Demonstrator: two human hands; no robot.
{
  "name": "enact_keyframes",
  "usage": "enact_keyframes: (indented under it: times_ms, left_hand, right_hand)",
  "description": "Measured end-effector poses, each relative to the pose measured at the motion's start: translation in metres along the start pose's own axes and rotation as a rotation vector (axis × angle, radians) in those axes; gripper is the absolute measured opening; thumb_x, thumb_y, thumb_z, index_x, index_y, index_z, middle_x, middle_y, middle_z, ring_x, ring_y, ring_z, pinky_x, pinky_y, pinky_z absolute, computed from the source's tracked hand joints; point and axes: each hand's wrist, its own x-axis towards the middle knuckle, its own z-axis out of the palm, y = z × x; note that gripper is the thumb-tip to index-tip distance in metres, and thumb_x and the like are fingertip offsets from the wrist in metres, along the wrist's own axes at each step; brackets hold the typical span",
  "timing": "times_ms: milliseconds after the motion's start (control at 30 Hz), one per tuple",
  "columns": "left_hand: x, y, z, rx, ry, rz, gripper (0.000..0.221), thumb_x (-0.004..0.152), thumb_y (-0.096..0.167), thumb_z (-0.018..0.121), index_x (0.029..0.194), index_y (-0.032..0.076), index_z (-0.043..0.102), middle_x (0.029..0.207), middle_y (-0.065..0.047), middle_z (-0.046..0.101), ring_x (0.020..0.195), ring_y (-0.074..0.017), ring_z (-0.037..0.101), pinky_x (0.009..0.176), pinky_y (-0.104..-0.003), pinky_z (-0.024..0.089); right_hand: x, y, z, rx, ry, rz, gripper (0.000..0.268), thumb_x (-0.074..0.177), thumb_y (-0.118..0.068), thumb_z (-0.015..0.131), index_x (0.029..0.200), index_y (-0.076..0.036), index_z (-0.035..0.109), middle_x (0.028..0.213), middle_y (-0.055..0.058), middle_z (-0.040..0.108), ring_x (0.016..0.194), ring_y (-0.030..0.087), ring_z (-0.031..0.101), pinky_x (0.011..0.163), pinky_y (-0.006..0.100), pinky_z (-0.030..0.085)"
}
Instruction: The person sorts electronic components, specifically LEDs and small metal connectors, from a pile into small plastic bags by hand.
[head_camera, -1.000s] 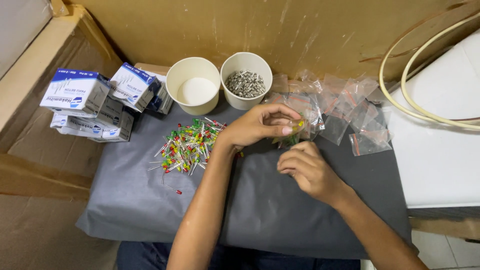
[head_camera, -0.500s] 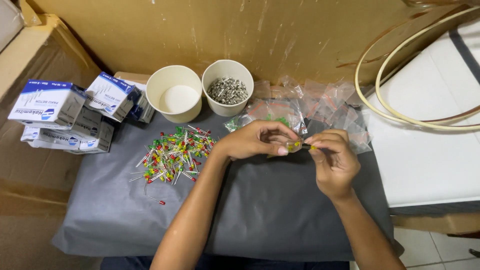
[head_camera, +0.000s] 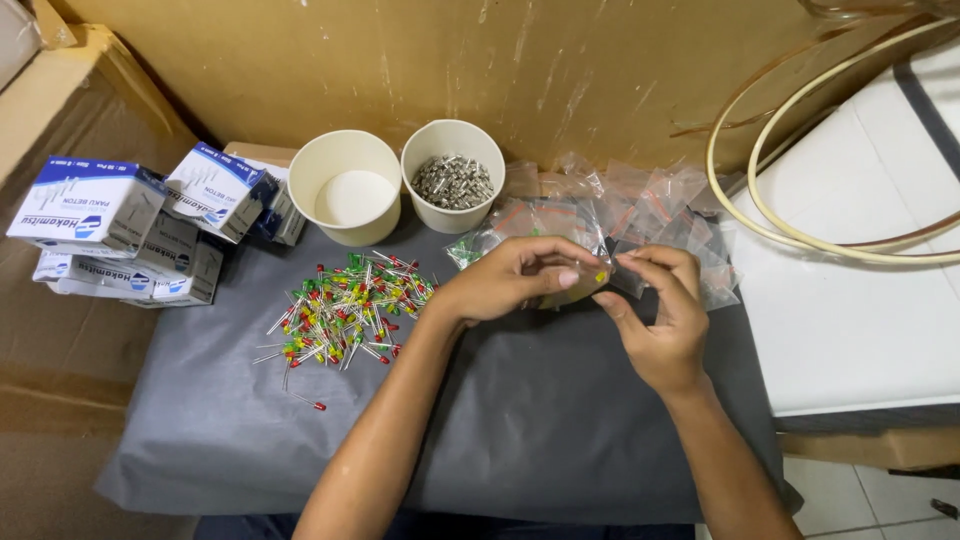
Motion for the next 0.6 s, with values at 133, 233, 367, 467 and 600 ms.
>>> enact_keyframes:
  times_ms: [133,233,367,467,600]
  left_hand:
    - [0.000,0.003,0.009,0.018,0.079,0.020,0.030,0.105,0.016,0.060,0.132,0.004,0.065,0.115,-0.014,0.072,0.113,-0.0173,0.065,0.101,-0.036,0.054]
    - [0.003,0.006,0.017,0.113,0.134,0.080,0.031,0.109,0.020,0.052,0.133,0.006,0.066,0.122,-0.016,0.072,0.120,-0.0205,0.063,0.107,-0.041,0.050]
    - [-0.001,0.010,0.028,0.165,0.167,0.129,0.034,0.112,0.021,0.044,0.134,0.005,0.065,0.125,-0.017,0.071,0.126,-0.0251,0.061,0.113,-0.046,0.045]
    - [0.000,0.006,0.028,0.179,0.180,0.156,0.035,0.113,0.020,0.042,0.134,0.004,0.065,0.124,-0.018,0.071,0.124,-0.0268,0.062,0.113,-0.047,0.044]
    - [0.000,0.001,0.030,0.214,0.220,0.178,0.036,0.113,0.020,0.041,0.135,0.006,0.065,0.124,-0.015,0.072,0.125,-0.0254,0.062,0.113,-0.046,0.044]
  right_hand:
    - [0.000,0.006,-0.001,-0.035,0.015,0.059,0.034,0.092,-0.012,0.082,0.114,0.006,0.065,0.111,0.014,0.060,0.101,0.025,0.058,0.085,0.034,0.047]
    - [0.001,0.007,-0.002,-0.061,-0.005,0.110,0.031,0.094,-0.013,0.081,0.114,0.004,0.065,0.108,0.011,0.061,0.097,0.023,0.059,0.080,0.031,0.046]
    - [-0.003,0.011,-0.002,-0.023,-0.013,0.164,0.014,0.097,-0.010,0.077,0.101,0.001,0.069,0.097,0.008,0.063,0.088,0.020,0.059,0.076,0.029,0.046]
    - [-0.004,0.014,-0.002,0.039,-0.022,0.170,0.013,0.097,-0.010,0.077,0.098,0.001,0.069,0.094,0.008,0.065,0.086,0.020,0.062,0.075,0.029,0.047]
    - [-0.007,0.019,0.001,0.102,-0.025,0.209,0.016,0.098,-0.012,0.076,0.101,0.002,0.068,0.092,0.010,0.067,0.083,0.019,0.064,0.073,0.028,0.048]
